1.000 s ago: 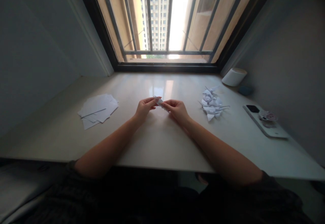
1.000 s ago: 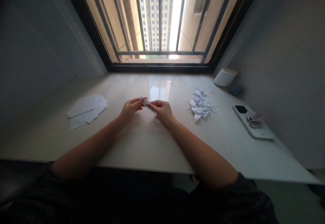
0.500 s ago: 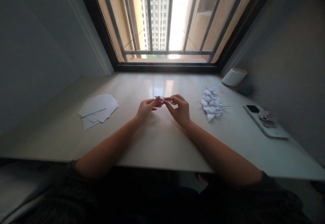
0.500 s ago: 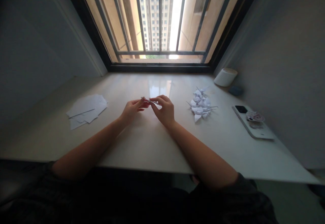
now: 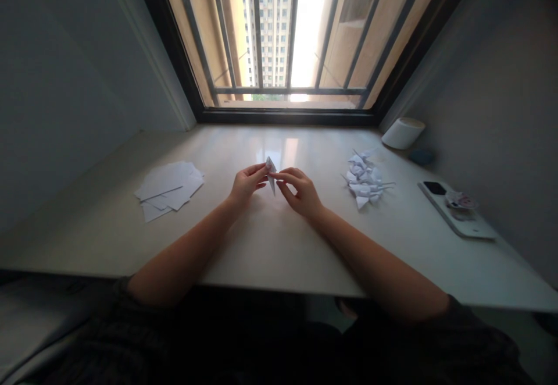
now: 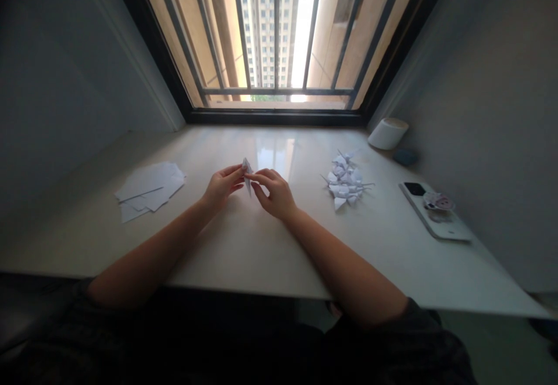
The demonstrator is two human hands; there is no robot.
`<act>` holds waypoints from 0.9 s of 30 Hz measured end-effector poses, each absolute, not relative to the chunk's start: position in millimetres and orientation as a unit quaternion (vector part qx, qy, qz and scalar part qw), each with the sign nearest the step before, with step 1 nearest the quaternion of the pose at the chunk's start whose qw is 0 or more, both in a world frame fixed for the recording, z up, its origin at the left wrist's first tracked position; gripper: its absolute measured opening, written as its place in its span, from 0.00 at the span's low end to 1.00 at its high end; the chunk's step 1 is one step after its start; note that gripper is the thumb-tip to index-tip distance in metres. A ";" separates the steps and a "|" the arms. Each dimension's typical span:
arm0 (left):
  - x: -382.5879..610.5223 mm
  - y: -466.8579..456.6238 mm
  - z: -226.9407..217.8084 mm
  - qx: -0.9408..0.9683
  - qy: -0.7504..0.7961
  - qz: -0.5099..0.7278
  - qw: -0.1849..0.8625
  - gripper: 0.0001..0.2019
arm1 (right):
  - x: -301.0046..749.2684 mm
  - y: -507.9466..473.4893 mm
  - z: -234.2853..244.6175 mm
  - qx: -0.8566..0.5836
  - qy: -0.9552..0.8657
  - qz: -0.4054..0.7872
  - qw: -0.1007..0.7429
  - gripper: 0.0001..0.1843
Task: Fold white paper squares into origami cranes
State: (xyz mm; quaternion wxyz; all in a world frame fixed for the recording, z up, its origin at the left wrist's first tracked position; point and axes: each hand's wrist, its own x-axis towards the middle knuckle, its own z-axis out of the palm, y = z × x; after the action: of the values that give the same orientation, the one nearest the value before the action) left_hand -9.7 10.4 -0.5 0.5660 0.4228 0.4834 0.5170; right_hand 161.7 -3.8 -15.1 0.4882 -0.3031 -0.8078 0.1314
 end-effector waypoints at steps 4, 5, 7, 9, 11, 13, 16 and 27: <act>-8.7 8.8 0.8 0.438 0.486 0.519 0.550 0.21 | 165.2 1.2 -16.9 -0.337 -0.804 0.124 0.474 0.14; -8.0 8.2 1.4 0.439 0.483 0.519 0.552 0.21 | 165.8 2.1 -17.2 -0.345 -0.802 0.121 0.473 0.13; -6.6 6.9 2.4 0.444 0.475 0.515 0.558 0.21 | 166.4 3.0 -17.2 -0.355 -0.796 0.123 0.474 0.11; -5.4 5.9 2.7 0.452 0.468 0.511 0.562 0.22 | 166.1 2.7 -16.8 -0.357 -0.792 0.132 0.478 0.09; -4.8 5.5 2.1 0.463 0.463 0.505 0.563 0.22 | 165.5 2.2 -16.4 -0.357 -0.785 0.146 0.485 0.08; -4.7 5.5 0.8 0.473 0.459 0.500 0.562 0.22 | 165.2 2.1 -16.6 -0.354 -0.779 0.157 0.493 0.08; -4.5 5.8 -1.4 0.479 0.455 0.500 0.560 0.22 | 165.2 4.1 -18.7 -0.349 -0.769 0.176 0.506 0.06; -2.5 4.3 -0.3 0.478 0.454 0.510 0.553 0.23 | 164.1 9.3 -23.5 -0.338 -0.736 0.274 0.519 0.05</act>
State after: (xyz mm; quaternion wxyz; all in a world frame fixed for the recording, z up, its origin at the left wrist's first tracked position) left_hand -2.5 4.3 -0.3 0.5528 0.4777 0.4536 0.5104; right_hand 164.1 9.3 -23.5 0.5188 -0.3378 -0.7360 0.2737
